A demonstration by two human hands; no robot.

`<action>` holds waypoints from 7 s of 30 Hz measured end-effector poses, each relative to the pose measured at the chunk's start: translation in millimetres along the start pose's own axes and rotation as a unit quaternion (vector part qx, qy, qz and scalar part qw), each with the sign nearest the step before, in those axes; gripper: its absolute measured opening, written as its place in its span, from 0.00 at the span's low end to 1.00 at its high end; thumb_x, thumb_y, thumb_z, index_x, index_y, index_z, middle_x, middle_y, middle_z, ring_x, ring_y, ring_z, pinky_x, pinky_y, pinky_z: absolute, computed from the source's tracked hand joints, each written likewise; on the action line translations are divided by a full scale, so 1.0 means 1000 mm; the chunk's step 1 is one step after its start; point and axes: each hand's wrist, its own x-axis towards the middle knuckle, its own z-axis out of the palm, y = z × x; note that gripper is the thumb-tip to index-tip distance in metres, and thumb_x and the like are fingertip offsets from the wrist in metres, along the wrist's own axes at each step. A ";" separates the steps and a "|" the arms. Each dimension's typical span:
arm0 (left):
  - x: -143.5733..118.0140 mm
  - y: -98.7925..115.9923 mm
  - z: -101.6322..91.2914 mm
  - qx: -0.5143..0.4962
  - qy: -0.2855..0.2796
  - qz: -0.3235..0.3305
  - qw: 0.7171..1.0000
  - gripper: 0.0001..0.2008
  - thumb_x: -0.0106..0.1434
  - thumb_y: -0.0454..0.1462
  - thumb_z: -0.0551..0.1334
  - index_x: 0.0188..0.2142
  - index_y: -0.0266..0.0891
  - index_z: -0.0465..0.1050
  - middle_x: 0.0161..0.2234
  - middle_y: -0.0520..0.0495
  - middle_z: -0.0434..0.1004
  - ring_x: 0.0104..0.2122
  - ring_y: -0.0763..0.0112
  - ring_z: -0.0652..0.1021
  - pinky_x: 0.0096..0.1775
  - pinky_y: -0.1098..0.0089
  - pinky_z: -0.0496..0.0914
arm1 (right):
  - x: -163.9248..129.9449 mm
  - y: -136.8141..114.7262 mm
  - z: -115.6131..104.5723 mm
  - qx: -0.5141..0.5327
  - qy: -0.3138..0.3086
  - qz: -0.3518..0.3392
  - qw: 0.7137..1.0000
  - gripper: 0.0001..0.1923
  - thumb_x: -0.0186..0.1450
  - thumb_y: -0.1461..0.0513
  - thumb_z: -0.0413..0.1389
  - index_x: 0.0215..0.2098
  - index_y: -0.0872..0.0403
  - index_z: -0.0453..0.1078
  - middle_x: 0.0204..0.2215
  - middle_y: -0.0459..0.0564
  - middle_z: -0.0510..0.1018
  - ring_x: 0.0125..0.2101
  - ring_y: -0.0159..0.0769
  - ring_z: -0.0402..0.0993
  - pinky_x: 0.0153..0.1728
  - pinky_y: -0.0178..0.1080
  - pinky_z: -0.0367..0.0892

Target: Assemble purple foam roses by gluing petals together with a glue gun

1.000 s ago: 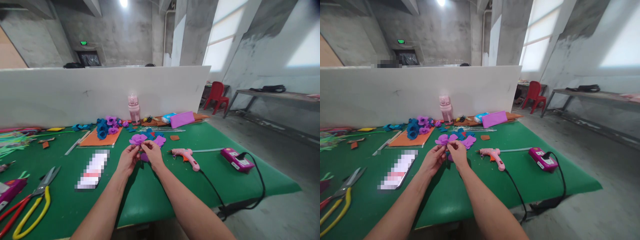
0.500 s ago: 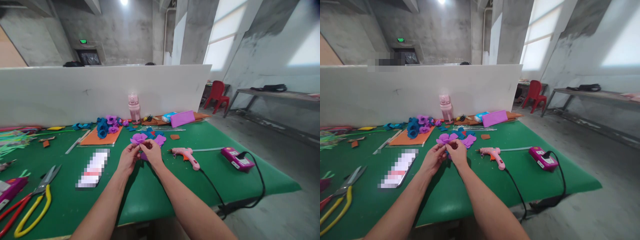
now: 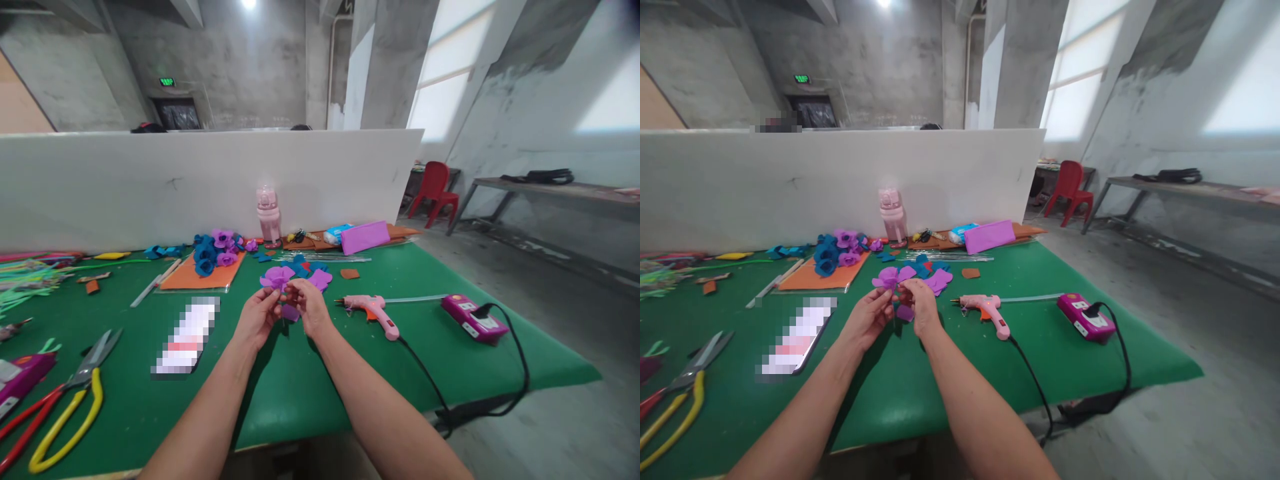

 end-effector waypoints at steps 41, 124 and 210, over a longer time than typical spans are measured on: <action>-0.003 0.006 0.002 -0.024 0.009 0.071 0.997 0.13 0.42 0.38 0.71 0.25 0.35 0.71 0.22 0.54 0.71 0.24 0.79 0.70 0.28 0.76 0.65 | 0.004 0.010 -0.005 -0.311 -0.007 -0.261 0.914 0.16 0.50 0.66 0.51 0.38 0.55 0.70 0.30 0.46 0.76 0.29 0.34 0.71 0.34 0.36 0.66; -0.004 0.010 -0.003 -0.011 0.044 0.030 0.999 0.13 0.42 0.37 0.69 0.27 0.35 0.70 0.22 0.52 0.71 0.22 0.76 0.72 0.28 0.72 0.67 | 0.014 0.017 -0.009 -0.282 -0.100 -0.207 0.931 0.13 0.48 0.65 0.54 0.33 0.54 0.71 0.30 0.46 0.79 0.32 0.37 0.73 0.37 0.39 0.68; -0.010 0.018 0.002 0.082 0.133 0.261 0.952 0.08 0.48 0.39 0.64 0.27 0.37 0.72 0.19 0.53 0.69 0.17 0.78 0.66 0.22 0.75 0.60 | 0.009 0.009 -0.011 -0.322 -0.014 -0.185 0.928 0.07 0.53 0.63 0.52 0.29 0.54 0.70 0.20 0.45 0.75 0.22 0.34 0.73 0.22 0.33 0.68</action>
